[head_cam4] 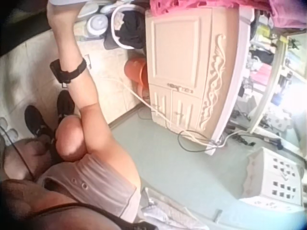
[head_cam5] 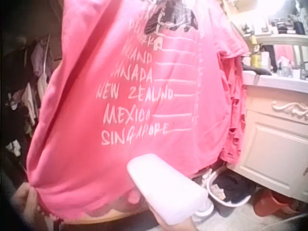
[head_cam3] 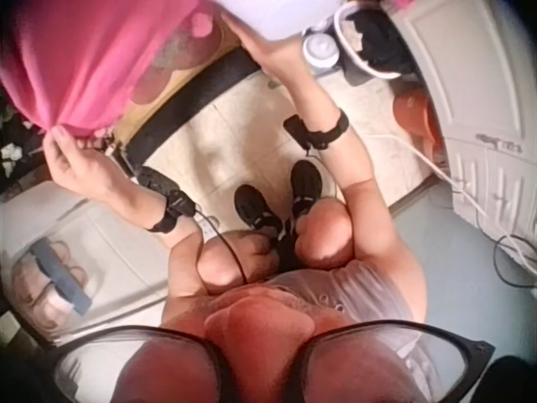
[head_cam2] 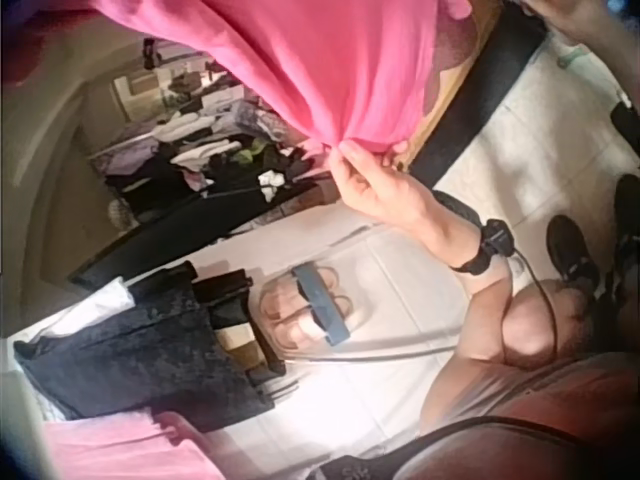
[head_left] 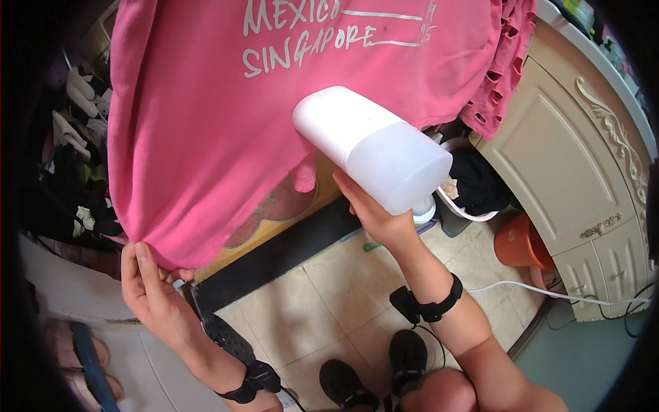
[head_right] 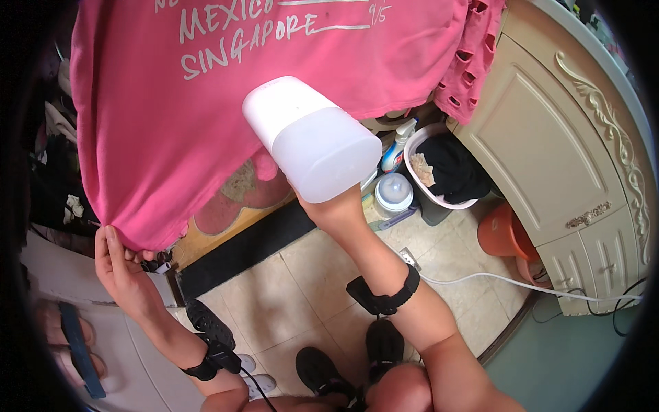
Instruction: Steaming a pink sweatshirt and organizing clothes in a dressing area.
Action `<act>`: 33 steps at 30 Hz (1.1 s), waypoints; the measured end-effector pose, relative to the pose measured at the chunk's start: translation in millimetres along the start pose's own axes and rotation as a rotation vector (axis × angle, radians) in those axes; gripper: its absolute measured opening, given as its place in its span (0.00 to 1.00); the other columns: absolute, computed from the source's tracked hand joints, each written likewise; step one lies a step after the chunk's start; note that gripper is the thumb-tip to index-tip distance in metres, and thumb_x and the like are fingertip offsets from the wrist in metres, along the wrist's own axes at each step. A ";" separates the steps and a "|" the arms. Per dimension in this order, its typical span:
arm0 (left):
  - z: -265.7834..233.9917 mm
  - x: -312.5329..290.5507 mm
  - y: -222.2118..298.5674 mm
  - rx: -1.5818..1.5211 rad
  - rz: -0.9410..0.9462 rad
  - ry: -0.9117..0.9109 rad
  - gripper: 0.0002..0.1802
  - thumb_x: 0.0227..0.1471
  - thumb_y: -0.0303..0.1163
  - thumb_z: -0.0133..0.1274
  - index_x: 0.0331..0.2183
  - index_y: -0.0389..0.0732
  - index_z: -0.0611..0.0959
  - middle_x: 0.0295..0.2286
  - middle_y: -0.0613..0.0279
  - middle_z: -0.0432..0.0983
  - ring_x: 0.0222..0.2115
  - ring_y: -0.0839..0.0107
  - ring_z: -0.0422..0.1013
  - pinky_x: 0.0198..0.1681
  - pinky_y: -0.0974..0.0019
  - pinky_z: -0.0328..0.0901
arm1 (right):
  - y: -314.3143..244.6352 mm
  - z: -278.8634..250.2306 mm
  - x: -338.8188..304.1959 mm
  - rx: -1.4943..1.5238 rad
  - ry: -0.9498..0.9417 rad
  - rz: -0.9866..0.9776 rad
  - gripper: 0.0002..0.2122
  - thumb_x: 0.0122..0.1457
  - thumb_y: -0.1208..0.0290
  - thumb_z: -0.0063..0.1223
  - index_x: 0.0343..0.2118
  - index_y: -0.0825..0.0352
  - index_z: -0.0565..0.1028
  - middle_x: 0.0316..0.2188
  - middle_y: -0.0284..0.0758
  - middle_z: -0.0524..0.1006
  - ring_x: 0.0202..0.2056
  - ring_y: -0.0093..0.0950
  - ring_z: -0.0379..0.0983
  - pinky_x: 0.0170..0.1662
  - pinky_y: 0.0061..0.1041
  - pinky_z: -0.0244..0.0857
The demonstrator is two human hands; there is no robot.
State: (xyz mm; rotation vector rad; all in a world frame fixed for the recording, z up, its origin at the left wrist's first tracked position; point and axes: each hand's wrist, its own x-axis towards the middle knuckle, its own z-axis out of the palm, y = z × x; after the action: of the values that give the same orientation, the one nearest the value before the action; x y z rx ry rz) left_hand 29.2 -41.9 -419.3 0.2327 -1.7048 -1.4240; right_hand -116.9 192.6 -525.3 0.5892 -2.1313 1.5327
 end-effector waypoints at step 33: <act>4.6 -2.3 4.7 -0.002 -0.002 0.056 0.13 0.63 0.37 0.47 0.35 0.35 0.77 0.17 0.71 0.66 0.13 0.86 0.59 0.16 0.81 0.55 | 30.1 -6.4 5.8 -0.174 0.048 -0.159 0.08 0.57 0.71 0.61 0.37 0.66 0.78 0.20 0.30 0.74 0.18 0.20 0.68 0.21 0.24 0.61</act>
State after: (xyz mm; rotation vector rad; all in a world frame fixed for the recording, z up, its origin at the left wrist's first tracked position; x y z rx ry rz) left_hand 29.1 -35.7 -416.2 0.2708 -1.6585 -1.4080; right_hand -138.3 207.0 -543.1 0.6368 -2.0998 1.2505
